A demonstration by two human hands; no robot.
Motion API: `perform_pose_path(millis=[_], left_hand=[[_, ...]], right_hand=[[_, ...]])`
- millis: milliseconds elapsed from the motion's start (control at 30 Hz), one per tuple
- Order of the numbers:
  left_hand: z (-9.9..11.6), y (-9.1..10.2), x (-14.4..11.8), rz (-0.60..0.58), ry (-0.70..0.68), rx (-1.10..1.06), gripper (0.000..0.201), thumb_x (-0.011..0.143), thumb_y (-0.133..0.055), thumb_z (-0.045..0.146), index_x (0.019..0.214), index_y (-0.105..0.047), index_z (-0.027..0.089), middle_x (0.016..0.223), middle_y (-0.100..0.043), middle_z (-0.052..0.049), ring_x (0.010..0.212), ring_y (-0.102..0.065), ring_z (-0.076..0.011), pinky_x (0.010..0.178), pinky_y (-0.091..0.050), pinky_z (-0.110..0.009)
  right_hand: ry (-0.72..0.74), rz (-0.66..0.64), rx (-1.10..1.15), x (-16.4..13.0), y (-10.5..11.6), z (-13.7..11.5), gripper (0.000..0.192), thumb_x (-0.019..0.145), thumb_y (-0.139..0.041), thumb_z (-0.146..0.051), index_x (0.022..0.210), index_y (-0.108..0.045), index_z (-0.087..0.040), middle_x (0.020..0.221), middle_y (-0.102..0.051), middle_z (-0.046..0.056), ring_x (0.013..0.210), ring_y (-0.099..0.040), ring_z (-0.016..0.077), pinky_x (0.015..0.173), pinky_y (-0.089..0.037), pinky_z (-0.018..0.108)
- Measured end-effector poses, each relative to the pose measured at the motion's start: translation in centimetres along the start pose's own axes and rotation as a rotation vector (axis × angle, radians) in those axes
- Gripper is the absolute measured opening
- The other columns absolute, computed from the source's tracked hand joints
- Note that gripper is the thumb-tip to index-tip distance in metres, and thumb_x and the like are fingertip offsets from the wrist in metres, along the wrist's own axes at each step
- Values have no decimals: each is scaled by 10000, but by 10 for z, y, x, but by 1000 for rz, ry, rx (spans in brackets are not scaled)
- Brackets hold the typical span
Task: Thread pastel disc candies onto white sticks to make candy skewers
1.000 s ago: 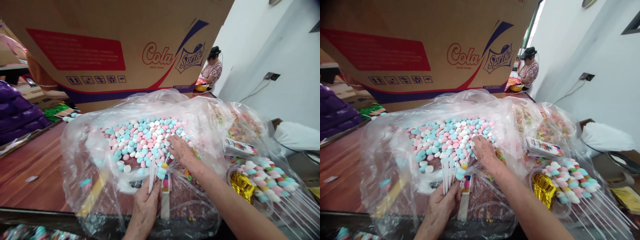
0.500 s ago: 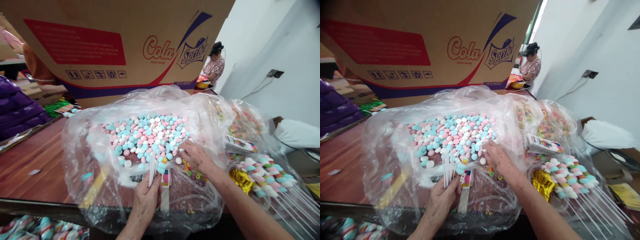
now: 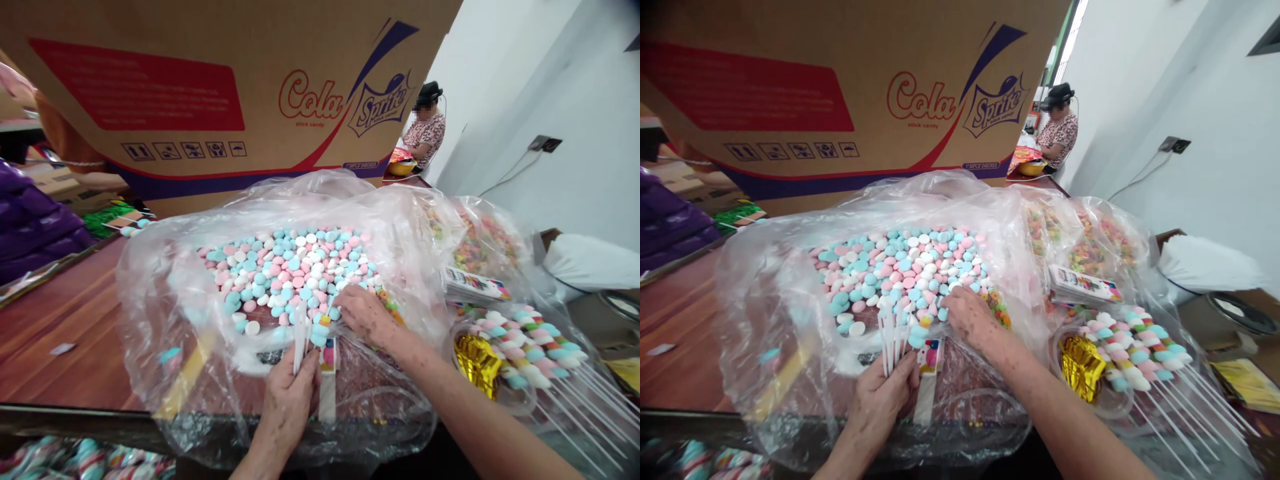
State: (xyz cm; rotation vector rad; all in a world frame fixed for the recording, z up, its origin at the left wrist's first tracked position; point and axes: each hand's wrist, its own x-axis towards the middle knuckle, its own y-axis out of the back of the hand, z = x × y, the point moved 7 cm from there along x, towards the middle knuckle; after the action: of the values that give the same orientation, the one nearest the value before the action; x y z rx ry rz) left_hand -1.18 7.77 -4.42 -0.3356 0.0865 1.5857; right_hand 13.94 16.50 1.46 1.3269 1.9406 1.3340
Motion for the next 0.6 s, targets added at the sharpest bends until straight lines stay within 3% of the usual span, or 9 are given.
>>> perform_pose_path(millis=[167,367,500,600], left_hand=[[7,-2,-4,12,-5,-7,269,825,-627,432,742,-573,182,384,-369,121,301,-300,-60,323,-210,-170],[2,0,-1,-36,2,54,277,853,-602,450,785,-584,182,386,-376,118,312,-332,-76,331,-246,-182],[0,1,-1,-22,6,40,300,841,-613,465,730,-558,192,374,-357,122,302,-309,-73,325,-239,-181],[0,0,-1,-22,0,61,330,847,-600,475,673,-527,205,363,-356,116,298,-323,-82,323,-239,-183]], right_hand=[[-53,1,1,1,-5,6,261,878,-488,-158,1113,-602,-155,995,-639,90,916,-564,221,807,-437,324],[54,-63,-23,-1,-6,3,270,833,-487,-82,1045,-619,-183,1029,-652,75,986,-558,213,880,-425,320],[-102,-40,-137,-7,8,11,304,806,-492,-76,1062,-608,-191,1011,-651,88,951,-565,219,826,-426,309],[-109,-50,-90,-8,16,11,236,820,-508,-119,1009,-617,-210,991,-657,65,906,-574,199,798,-423,290]])
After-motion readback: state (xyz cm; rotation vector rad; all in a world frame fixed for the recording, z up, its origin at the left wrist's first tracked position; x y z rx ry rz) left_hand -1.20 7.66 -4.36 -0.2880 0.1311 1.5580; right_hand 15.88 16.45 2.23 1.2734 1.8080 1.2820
